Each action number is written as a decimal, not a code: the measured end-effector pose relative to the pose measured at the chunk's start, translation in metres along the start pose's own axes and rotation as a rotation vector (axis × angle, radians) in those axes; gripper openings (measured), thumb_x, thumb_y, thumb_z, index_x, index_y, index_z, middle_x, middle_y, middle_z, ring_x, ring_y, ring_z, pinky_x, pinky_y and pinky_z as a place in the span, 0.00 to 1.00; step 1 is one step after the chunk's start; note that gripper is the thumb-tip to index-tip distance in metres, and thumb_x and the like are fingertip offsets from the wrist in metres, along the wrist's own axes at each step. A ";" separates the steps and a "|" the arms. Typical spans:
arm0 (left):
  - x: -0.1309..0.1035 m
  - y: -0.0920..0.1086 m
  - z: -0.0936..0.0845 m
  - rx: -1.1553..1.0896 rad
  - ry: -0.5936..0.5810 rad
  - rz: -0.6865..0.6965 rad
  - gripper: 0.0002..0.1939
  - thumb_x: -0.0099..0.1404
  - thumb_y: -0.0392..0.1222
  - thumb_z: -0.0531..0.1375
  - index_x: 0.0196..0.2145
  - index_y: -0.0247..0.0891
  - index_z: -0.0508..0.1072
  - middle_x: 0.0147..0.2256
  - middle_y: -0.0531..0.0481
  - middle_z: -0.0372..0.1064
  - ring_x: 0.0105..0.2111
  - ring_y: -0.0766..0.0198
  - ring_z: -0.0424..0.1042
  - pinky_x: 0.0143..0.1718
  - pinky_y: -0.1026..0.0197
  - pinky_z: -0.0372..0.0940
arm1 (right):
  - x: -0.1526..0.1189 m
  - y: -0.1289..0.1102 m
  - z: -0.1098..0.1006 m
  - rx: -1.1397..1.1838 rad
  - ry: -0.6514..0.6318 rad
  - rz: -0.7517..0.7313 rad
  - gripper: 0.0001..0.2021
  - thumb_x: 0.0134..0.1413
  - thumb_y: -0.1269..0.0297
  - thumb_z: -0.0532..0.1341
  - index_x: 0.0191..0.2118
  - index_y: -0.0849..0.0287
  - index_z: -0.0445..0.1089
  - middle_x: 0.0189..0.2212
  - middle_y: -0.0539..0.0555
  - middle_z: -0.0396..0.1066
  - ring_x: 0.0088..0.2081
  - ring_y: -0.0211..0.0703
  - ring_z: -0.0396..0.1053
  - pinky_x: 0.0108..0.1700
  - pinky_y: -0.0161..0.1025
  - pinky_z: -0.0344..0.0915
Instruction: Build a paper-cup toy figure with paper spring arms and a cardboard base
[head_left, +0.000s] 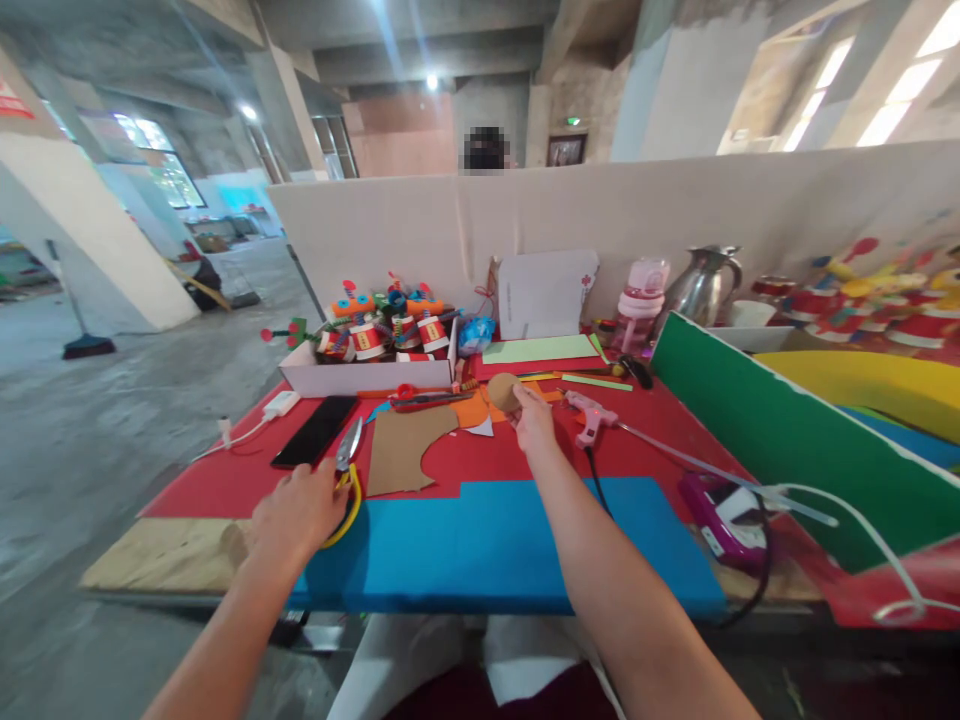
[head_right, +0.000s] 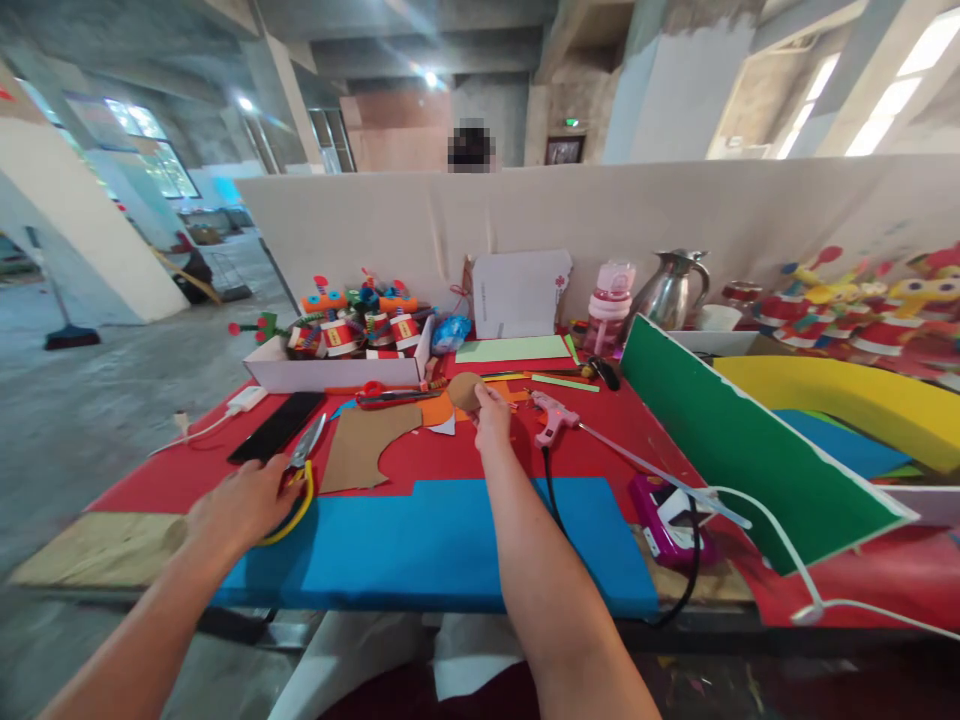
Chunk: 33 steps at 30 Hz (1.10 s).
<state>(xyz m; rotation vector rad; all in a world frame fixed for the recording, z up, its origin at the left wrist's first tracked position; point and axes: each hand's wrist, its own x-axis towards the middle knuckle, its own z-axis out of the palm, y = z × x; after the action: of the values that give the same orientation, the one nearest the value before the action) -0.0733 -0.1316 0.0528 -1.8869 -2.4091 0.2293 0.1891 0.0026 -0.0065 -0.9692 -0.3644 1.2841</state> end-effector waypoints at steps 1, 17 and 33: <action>0.001 0.003 -0.006 0.022 0.054 0.040 0.19 0.67 0.45 0.46 0.47 0.35 0.69 0.43 0.32 0.70 0.44 0.41 0.71 0.36 0.49 0.66 | 0.000 0.001 0.000 0.000 -0.002 -0.003 0.07 0.39 0.66 0.67 0.25 0.55 0.67 0.19 0.44 0.71 0.25 0.38 0.70 0.27 0.33 0.65; 0.080 0.160 -0.007 -1.334 -0.429 0.397 0.09 0.65 0.40 0.49 0.40 0.38 0.65 0.27 0.53 0.68 0.19 0.69 0.68 0.19 0.69 0.58 | -0.004 -0.002 0.001 0.060 -0.138 -0.115 0.13 0.32 0.67 0.69 0.27 0.56 0.65 0.25 0.45 0.74 0.29 0.38 0.71 0.33 0.36 0.68; 0.068 0.070 -0.030 -0.474 0.086 0.526 0.12 0.69 0.46 0.45 0.40 0.42 0.66 0.33 0.48 0.72 0.33 0.57 0.72 0.31 0.61 0.59 | -0.023 -0.018 0.002 -0.323 -0.429 -0.052 0.17 0.28 0.64 0.73 0.32 0.59 0.76 0.28 0.49 0.78 0.31 0.38 0.73 0.36 0.35 0.68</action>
<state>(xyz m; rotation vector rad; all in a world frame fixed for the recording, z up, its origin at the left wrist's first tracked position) -0.0180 -0.0471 0.0691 -2.6420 -1.9830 -0.4295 0.1928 -0.0171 0.0145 -0.9382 -0.9461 1.4087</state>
